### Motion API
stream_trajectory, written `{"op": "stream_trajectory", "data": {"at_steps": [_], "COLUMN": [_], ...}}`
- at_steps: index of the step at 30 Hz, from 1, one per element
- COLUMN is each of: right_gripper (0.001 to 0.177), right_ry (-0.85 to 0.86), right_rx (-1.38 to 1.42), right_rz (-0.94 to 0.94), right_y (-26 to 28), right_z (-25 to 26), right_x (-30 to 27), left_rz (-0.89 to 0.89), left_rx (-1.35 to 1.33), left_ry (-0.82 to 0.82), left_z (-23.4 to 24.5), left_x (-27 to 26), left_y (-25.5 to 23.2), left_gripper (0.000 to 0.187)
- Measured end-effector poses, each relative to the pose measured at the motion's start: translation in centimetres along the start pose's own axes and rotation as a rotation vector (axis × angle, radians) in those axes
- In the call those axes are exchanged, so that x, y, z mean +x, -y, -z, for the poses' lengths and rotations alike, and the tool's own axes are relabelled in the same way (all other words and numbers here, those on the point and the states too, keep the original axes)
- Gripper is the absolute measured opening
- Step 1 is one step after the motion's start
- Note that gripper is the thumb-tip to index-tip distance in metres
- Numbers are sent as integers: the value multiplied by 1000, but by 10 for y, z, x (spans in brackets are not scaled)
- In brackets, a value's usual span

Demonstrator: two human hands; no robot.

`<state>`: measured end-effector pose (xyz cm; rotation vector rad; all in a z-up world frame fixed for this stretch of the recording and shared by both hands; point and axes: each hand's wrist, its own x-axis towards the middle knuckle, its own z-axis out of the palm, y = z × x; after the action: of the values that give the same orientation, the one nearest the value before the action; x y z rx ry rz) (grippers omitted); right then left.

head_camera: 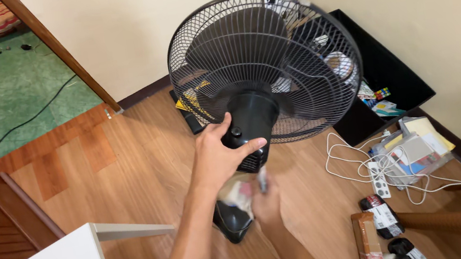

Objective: The person disassembles a black electric fan by removing the front grille with a screwdriver, then wipes the fan blades with a cloth. They move the fan to another room, plug it in, and later return to disassemble a red electric fan on a white table.

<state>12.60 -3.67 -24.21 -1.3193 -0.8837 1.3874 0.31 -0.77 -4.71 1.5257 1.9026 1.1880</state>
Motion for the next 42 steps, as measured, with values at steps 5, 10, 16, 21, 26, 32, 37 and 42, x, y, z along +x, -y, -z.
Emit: {"op": "stream_trajectory", "data": {"at_steps": [5,10,16,21,26,32,37,42], "right_gripper": [54,58,39,53,35,37,35,34], "right_ry": [0,18,85,202,27,-289,-128,-172], "right_rx": [62,-382,-244,-742,-846,-1013,-950,-1000], "right_rz": [146,568,-24,685,419,1004,900,917], "right_y": [-55,-82,-35,38,121,175,163,154], "right_z": [-20,-60,-46,-62,-62,-66,-69,-70], "right_x": [37,12,-45,-67,-71,-30,-12,-13], "left_rz": [53,52,387,668,627,1,-173,-35], "left_rx": [-244,-554,-146,-501,-138,-379,-340,-127], "left_ry": [27,6,-138,74,-293,-295,-135,-206], "left_z": [-1,-12,-17,-32,-39,-60,-86,-98], "left_x": [-8,-12,-38,-81,-58,7,17,-3], "left_y": [25,70,155,188,188,168,180,214], "left_gripper": [70,46,35,35,29,25,19,19]}}
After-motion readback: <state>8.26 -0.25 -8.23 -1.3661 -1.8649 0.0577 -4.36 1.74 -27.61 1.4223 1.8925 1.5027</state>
